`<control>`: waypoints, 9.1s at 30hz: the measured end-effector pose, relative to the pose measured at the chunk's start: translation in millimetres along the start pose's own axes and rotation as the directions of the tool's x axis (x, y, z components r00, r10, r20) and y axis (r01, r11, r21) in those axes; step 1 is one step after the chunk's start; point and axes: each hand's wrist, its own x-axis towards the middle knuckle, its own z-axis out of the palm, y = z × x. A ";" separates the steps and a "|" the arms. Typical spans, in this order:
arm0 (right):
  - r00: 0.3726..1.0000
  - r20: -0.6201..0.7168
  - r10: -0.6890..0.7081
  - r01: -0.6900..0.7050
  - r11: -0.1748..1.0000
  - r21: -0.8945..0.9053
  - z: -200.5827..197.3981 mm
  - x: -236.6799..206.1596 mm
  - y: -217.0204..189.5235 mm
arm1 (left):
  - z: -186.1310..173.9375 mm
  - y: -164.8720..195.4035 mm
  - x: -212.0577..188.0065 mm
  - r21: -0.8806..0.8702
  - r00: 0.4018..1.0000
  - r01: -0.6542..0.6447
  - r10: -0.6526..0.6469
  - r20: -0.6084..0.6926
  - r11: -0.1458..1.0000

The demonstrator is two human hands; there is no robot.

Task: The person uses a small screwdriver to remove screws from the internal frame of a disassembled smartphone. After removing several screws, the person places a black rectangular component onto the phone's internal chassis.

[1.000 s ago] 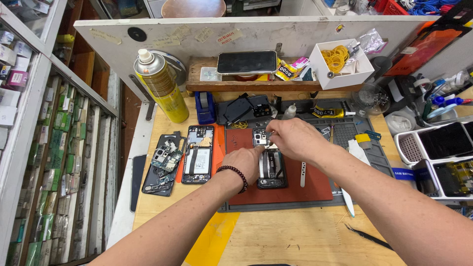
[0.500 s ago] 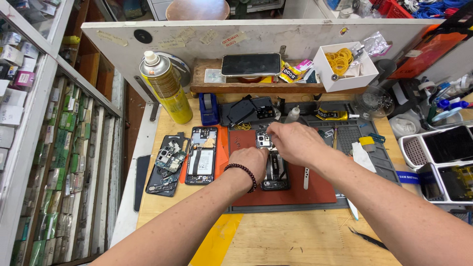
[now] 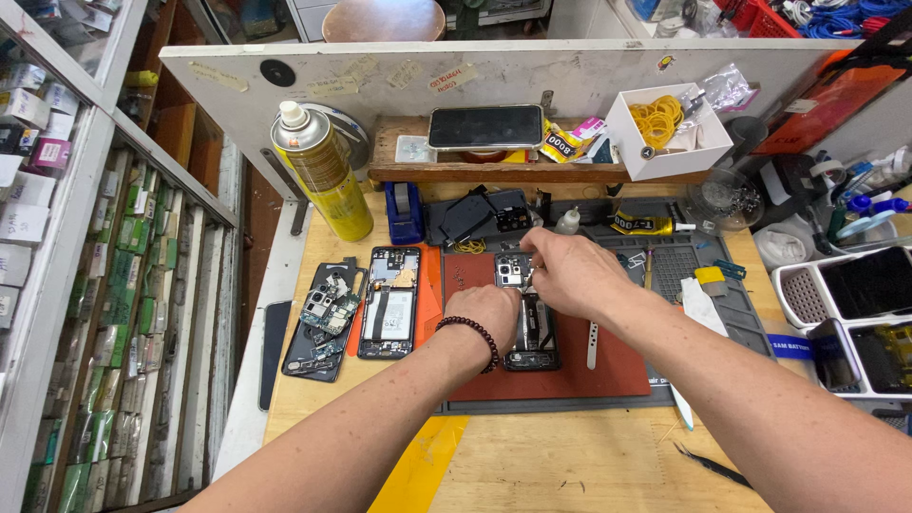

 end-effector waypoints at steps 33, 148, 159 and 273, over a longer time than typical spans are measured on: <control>0.788 -0.169 0.592 -0.248 0.558 0.792 23.5 -38.2 130.0 | -6.4 17.0 3.8 -0.125 0.984 0.175 -0.168 0.064 0.977; 0.794 0.156 0.588 -0.275 0.118 0.954 46.3 -64.2 170.5 | 45.4 94.5 76.1 -0.375 0.967 0.143 -0.210 -0.144 0.916; 0.792 0.116 0.600 -0.232 0.119 0.966 31.7 -67.8 176.6 | 43.7 73.2 67.1 -0.482 0.947 0.105 -0.235 -0.217 0.870; 0.960 -0.196 0.198 -0.102 0.904 0.414 19.0 -22.6 68.6 | -3.4 21.3 5.7 -0.109 0.995 0.068 -0.076 -0.071 0.992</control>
